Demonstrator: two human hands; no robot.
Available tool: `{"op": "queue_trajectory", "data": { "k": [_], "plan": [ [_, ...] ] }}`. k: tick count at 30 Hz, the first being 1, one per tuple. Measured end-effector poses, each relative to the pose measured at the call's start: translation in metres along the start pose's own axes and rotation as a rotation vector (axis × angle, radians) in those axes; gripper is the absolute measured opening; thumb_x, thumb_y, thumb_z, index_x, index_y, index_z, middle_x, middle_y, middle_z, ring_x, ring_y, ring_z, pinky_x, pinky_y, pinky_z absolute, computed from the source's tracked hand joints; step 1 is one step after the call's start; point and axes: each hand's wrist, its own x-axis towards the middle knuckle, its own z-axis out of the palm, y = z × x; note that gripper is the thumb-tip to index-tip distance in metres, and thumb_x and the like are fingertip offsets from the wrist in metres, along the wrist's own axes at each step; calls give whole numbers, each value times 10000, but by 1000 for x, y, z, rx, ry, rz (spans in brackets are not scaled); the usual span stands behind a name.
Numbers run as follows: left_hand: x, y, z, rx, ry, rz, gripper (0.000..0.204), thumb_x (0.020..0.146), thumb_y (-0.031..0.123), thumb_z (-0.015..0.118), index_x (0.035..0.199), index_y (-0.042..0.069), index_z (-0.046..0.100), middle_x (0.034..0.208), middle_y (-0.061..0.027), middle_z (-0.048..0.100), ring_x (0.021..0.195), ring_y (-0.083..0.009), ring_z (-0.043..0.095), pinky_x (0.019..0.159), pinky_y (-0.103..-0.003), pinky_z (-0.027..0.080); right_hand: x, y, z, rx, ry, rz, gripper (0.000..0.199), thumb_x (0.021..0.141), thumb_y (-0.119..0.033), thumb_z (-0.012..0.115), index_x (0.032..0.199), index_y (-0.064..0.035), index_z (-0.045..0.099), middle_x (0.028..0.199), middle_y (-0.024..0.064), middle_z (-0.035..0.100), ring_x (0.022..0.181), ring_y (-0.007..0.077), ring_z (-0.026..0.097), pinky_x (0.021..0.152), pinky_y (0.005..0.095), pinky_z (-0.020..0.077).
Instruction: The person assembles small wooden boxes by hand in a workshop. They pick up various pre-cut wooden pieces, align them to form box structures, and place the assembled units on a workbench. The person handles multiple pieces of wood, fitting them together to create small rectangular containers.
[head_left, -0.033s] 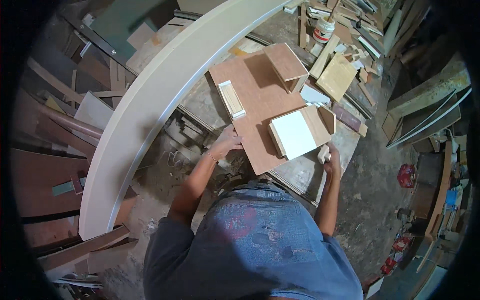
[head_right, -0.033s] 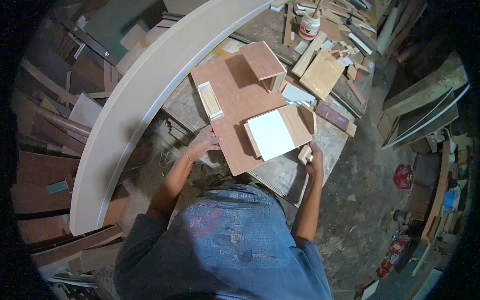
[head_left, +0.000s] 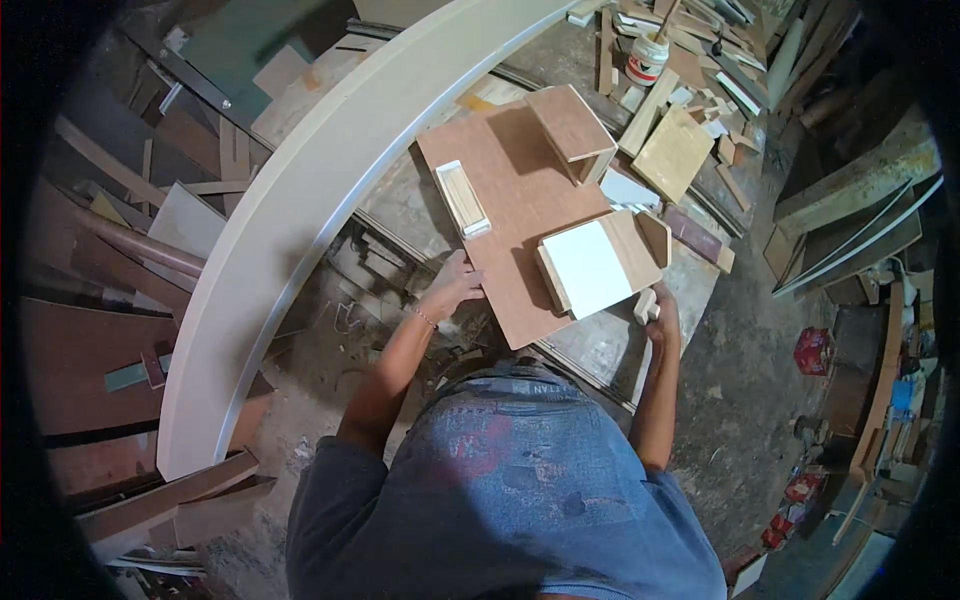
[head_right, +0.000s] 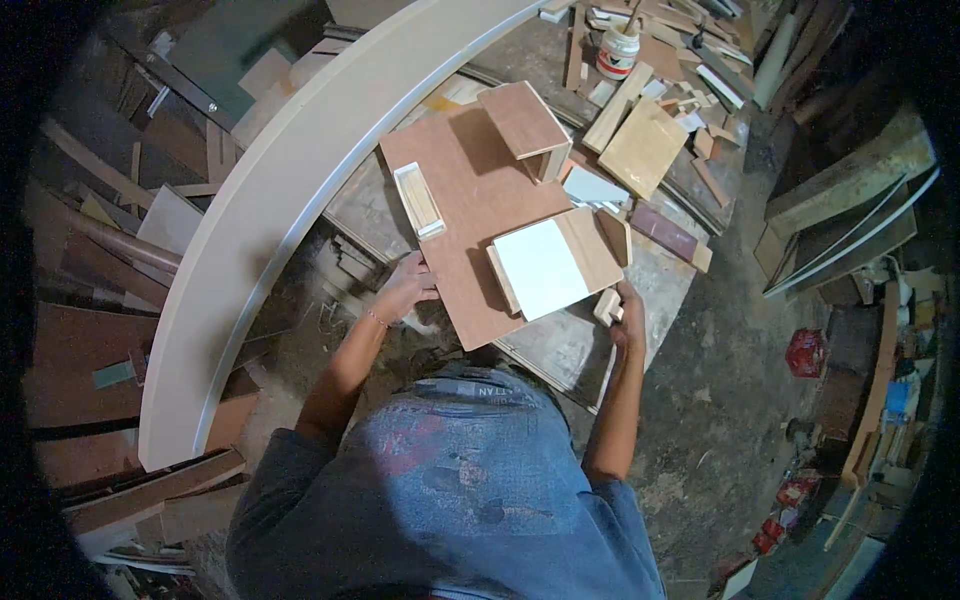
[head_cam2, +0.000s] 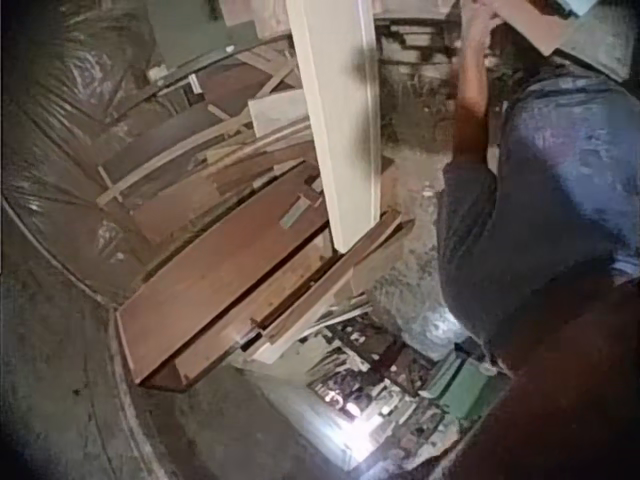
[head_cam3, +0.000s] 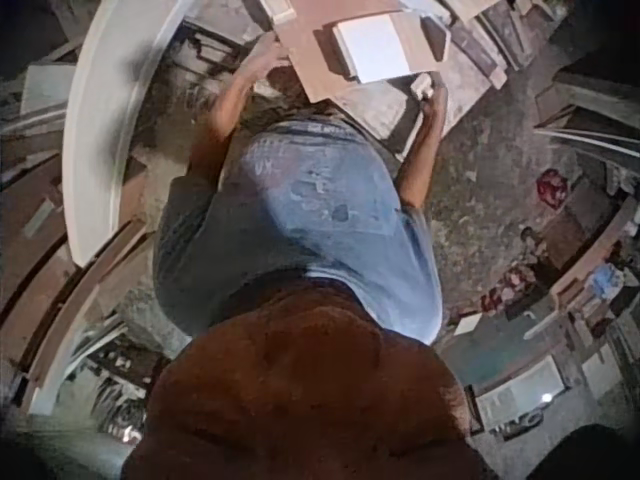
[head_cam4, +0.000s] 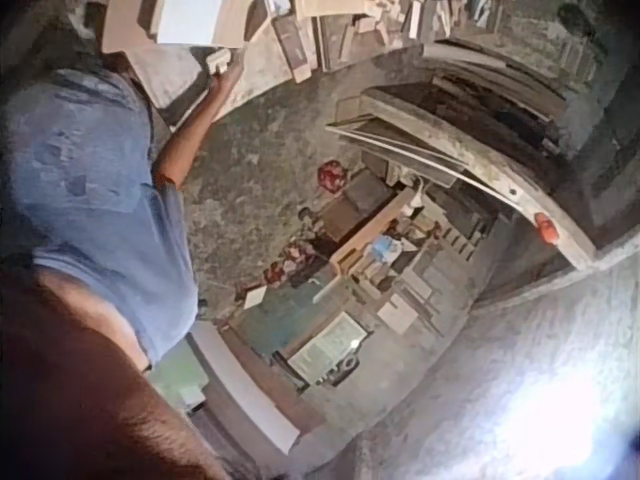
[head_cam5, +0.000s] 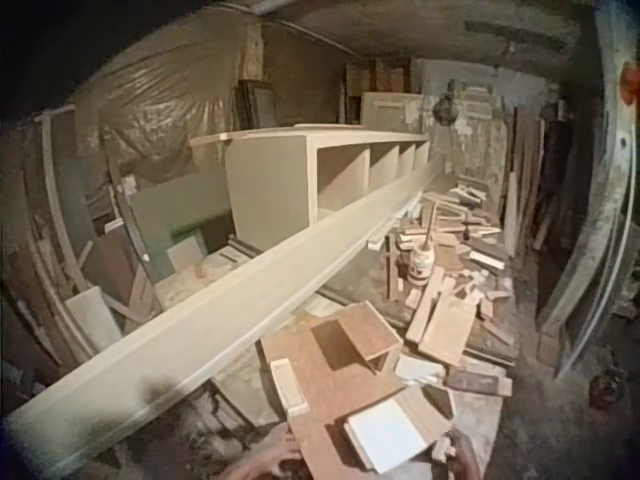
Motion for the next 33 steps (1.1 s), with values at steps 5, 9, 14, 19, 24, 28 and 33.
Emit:
{"op": "queue_trajectory", "data": {
  "k": [5,9,14,19,24,28,33],
  "plan": [
    [-4,-31,25,-156,209,118,419,778,105,562,1137,24,361,1013,-81,537,843,-158,548,671,-313,476,10,0,-3,-53,-132,124,309,847,-289,461,1000,-29,528,772,57,574,560,184,551,496,306,462],
    [1,-45,33,-126,218,223,529,783,100,553,1237,44,290,1022,-80,545,848,-147,536,649,-291,456,10,2,-6,-38,-210,148,341,844,-330,459,976,-24,530,740,75,567,544,205,549,475,308,466],
    [-5,-43,30,-12,303,94,534,772,88,566,1244,69,318,964,-69,582,870,-136,555,674,-322,485,2,-1,-8,-32,-212,227,340,845,-324,443,941,-9,526,719,75,549,545,191,554,485,314,487],
    [-19,-45,33,-81,191,123,606,759,90,575,1287,64,279,986,-75,581,839,-143,569,681,-320,490,-13,16,-48,-70,-289,226,291,819,-276,476,901,-4,539,688,62,556,507,162,551,467,283,492],
    [-32,-43,18,69,77,117,593,753,57,529,1287,52,273,993,-105,571,849,-166,574,654,-295,501,-35,38,-74,-365,-318,193,107,747,2,463,831,-6,529,646,56,561,524,137,568,455,279,477],
    [-36,-27,2,28,-7,170,568,752,41,519,1271,30,291,972,-97,582,859,-147,574,650,-281,502,-65,28,-42,-367,-335,250,94,752,5,447,782,-13,534,628,47,555,507,139,561,434,277,456],
    [-26,0,-23,145,14,91,566,760,32,518,1278,36,290,951,-83,580,811,-132,573,628,-272,494,-72,44,-25,-322,-368,267,97,769,12,445,770,-1,541,612,37,548,478,119,530,418,254,428]
  ]
}}
